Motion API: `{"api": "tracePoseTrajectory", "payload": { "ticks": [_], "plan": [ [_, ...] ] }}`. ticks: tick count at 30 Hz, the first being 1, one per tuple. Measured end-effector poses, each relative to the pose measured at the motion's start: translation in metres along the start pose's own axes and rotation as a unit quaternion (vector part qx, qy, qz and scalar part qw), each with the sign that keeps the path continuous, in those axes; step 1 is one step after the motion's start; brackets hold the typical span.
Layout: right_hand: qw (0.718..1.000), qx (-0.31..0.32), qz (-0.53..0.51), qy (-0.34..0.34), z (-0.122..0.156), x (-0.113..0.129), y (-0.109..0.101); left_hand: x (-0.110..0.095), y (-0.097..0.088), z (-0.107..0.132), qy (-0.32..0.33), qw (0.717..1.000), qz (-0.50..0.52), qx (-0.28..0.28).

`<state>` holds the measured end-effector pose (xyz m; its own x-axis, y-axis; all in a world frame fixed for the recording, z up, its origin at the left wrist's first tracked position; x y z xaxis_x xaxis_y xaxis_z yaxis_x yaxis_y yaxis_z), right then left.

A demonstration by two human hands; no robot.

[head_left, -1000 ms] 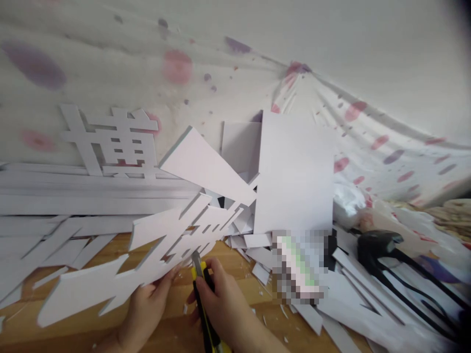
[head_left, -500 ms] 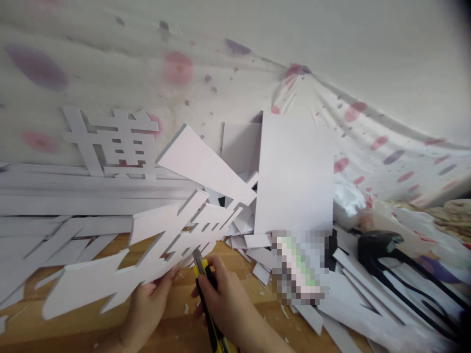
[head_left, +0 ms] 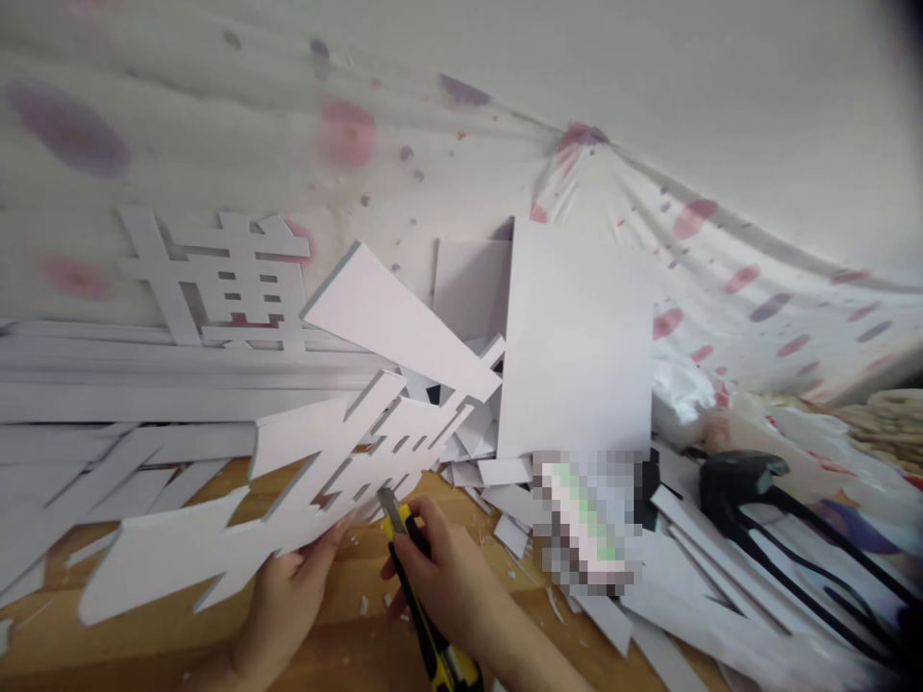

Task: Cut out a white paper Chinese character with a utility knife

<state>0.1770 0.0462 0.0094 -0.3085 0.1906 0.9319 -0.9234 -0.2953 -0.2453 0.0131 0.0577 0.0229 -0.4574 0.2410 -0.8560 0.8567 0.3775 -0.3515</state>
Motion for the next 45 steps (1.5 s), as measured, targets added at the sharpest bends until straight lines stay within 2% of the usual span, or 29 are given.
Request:
{"api": "tracePoseTrajectory", "payload": {
  "ticks": [3, 6, 12, 17, 28, 36, 45],
  "plan": [
    [1.0, 0.018, -0.015, 0.004, 0.0, 0.002, 0.002, -0.004, -0.002, 0.0, 0.013, 1.0, 0.0, -0.009],
    [1.0, 0.001, 0.004, 0.003, 0.0, 0.003, -0.002, -0.006, -0.002, -0.001, 0.02, 1.0, -0.003, -0.009],
    [1.0, 0.014, -0.009, -0.003, -0.001, 0.0, 0.002, -0.001, -0.001, -0.003, -0.02, 1.0, 0.012, -0.009],
    [1.0, 0.0, 0.017, -0.015, -0.002, -0.001, -0.001, -0.005, -0.003, -0.003, -0.004, 1.0, 0.016, -0.016],
    [1.0, 0.005, 0.017, -0.019, -0.002, 0.001, -0.001, 0.011, 0.0, 0.0, -0.038, 0.999, 0.032, -0.008],
    [0.999, 0.0, 0.035, -0.029, -0.001, 0.005, -0.003, 0.007, 0.0, -0.003, -0.036, 0.998, 0.049, -0.006],
    [0.997, -0.011, 0.058, -0.053, 0.002, 0.012, -0.005, 0.017, -0.002, -0.004, -0.078, 0.993, 0.093, 0.0]
  ]
}}
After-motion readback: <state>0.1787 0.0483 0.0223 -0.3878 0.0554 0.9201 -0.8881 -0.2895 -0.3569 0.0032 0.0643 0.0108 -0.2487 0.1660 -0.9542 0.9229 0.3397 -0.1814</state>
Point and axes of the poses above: each hand's wrist, its own z-axis away from the middle knuckle, its own y-axis out of the palm, x = y × z, the point moved 10 cm from there along -z, towards the middle knuckle, and after that the axes turned 3 degrees about -z, right-handed, at the moved point
